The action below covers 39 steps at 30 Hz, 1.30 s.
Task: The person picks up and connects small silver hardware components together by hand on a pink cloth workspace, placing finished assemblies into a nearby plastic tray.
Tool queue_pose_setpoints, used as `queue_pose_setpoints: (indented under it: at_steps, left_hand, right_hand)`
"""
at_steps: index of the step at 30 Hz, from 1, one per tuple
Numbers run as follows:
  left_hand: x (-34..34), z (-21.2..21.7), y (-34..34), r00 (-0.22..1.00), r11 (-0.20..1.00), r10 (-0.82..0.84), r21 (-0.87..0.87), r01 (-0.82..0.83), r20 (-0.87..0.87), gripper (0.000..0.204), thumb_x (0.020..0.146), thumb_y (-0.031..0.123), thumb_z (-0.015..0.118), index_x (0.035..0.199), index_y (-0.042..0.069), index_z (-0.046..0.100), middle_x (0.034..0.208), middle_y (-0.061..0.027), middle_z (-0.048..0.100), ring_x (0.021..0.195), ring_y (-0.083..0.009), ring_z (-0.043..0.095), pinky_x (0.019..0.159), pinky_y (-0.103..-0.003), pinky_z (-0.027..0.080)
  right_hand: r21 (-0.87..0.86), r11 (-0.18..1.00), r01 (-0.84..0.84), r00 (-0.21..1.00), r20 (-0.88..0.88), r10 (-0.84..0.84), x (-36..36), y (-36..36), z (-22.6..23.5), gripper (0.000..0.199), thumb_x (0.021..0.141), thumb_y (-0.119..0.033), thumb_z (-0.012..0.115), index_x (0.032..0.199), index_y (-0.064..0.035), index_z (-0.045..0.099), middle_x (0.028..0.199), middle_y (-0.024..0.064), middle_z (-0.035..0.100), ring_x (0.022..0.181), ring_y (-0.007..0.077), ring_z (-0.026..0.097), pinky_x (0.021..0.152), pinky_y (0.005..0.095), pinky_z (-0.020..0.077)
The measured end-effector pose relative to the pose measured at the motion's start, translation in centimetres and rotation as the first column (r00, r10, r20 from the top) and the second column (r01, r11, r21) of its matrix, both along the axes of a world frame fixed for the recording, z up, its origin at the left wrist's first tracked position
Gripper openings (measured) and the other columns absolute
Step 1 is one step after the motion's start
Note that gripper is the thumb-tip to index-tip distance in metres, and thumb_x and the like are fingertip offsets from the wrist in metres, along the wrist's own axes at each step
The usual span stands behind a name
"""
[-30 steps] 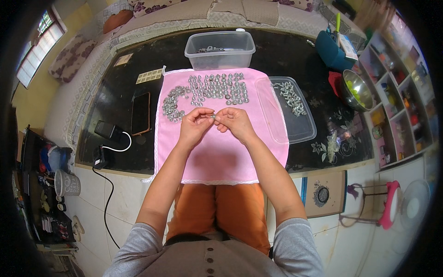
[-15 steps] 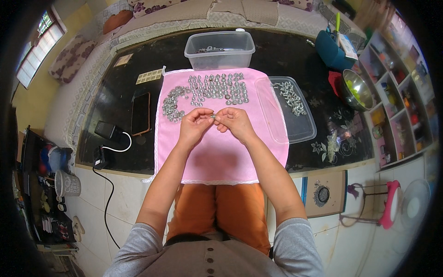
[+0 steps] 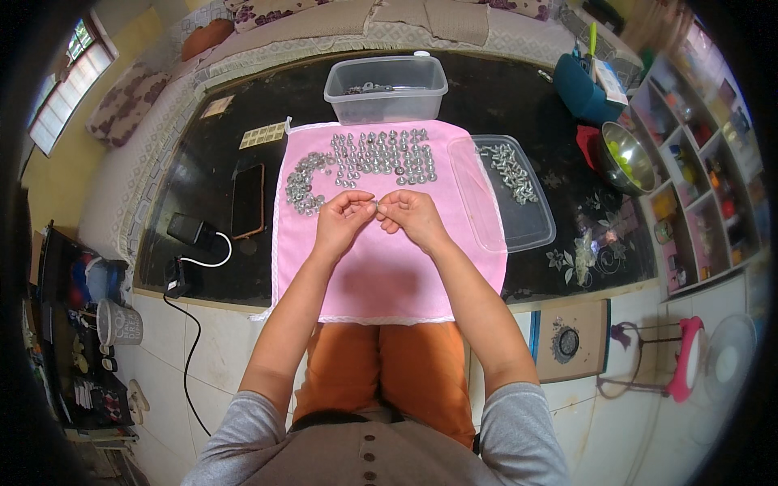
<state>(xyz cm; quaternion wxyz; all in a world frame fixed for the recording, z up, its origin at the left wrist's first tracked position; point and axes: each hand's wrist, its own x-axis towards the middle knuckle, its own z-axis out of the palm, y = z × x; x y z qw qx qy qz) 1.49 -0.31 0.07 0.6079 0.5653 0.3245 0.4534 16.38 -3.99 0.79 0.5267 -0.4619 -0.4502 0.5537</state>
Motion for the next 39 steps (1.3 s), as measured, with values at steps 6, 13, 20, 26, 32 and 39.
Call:
queue_pose_setpoints:
  at_steps: [6, 13, 20, 26, 32, 39]
  left_hand:
    - [-0.1, -0.2, 0.0, 0.999, 0.999, 0.032, -0.014, -0.031, 0.044, 0.016, 0.073, -0.003, 0.059, 0.089, -0.002, 0.054, 0.079, -0.0076, 0.058, 0.071, -0.011, 0.057, 0.065, -0.02, 0.048]
    - [-1.4, 1.8, 1.0, 0.998, 0.998, 0.057, -0.023, -0.056, 0.011, 0.016, 0.072, -0.001, 0.06, 0.087, -0.002, 0.056, 0.074, -0.0052, 0.058, 0.066, -0.0076, 0.054, 0.06, -0.018, 0.045]
    - [0.7, 5.2, 3.9, 0.932, 0.98, -0.018, 0.179, 0.088, -0.361, 0.014, 0.068, 0.002, 0.063, 0.082, -0.001, 0.06, 0.07, -0.0027, 0.059, 0.062, -0.0065, 0.054, 0.058, -0.02, 0.045]
    - [3.3, 3.2, 6.6, 0.869, 0.95, -0.012, 0.266, 0.165, -0.495, 0.016, 0.064, 0.004, 0.063, 0.08, 0.0, 0.061, 0.065, -0.0044, 0.06, 0.059, -0.0082, 0.055, 0.058, -0.022, 0.045]
    - [4.3, 3.0, 7.3, 0.771, 0.907, 0.015, 0.334, 0.258, -0.637, 0.013, 0.067, 0.0, 0.062, 0.08, -0.001, 0.059, 0.065, -0.0035, 0.059, 0.06, -0.0077, 0.053, 0.057, -0.022, 0.045]
    - [3.5, 2.1, 6.9, 0.787, 0.862, 0.073, 0.436, 0.26, -0.613, 0.014, 0.067, 0.002, 0.062, 0.081, 0.0, 0.06, 0.069, -0.0057, 0.06, 0.06, -0.0102, 0.055, 0.058, -0.023, 0.045]
  right_hand:
    - [-0.001, 1.0, 0.004, 1.0, -0.011, -0.004, 0.0, 0.0, 0.0, 0.011, 0.079, -0.009, 0.054, 0.08, 0.0024, 0.055, 0.068, 0.0068, 0.057, 0.056, 0.0103, 0.054, 0.051, 0.0203, 0.0447]
    - [-0.025, 1.0, 0.003, 0.993, 0.119, 0.0, -0.6, -0.2, -0.2, 0.012, 0.077, -0.013, 0.057, 0.077, -0.0002, 0.056, 0.067, 0.0045, 0.056, 0.056, 0.0086, 0.052, 0.051, 0.0201, 0.0443]
    - [-0.019, 1.0, 0.013, 0.987, 0.162, -0.009, -0.7, -0.2, -0.1, 0.013, 0.076, -0.013, 0.057, 0.076, -0.0003, 0.056, 0.066, 0.0036, 0.055, 0.056, 0.0084, 0.052, 0.052, 0.0208, 0.0449]
    - [0.006, 1.0, 0.011, 0.989, 0.149, -0.012, -0.7, -0.1, -0.5, 0.013, 0.075, -0.012, 0.057, 0.076, 0.0003, 0.055, 0.064, 0.0034, 0.055, 0.056, 0.0087, 0.052, 0.051, 0.0213, 0.0448]
    - [0.012, 1.0, 0.001, 0.987, 0.161, -0.003, -0.6, -0.1, -0.3, 0.013, 0.076, -0.012, 0.057, 0.076, 0.0005, 0.055, 0.064, 0.0035, 0.055, 0.055, 0.0089, 0.052, 0.051, 0.0211, 0.0448]
    - [0.005, 1.0, 0.009, 0.987, 0.163, -0.01, -0.7, -0.1, -0.4, 0.013, 0.076, -0.012, 0.057, 0.077, 0.0009, 0.055, 0.064, 0.004, 0.055, 0.055, 0.0088, 0.053, 0.051, 0.0207, 0.0449]
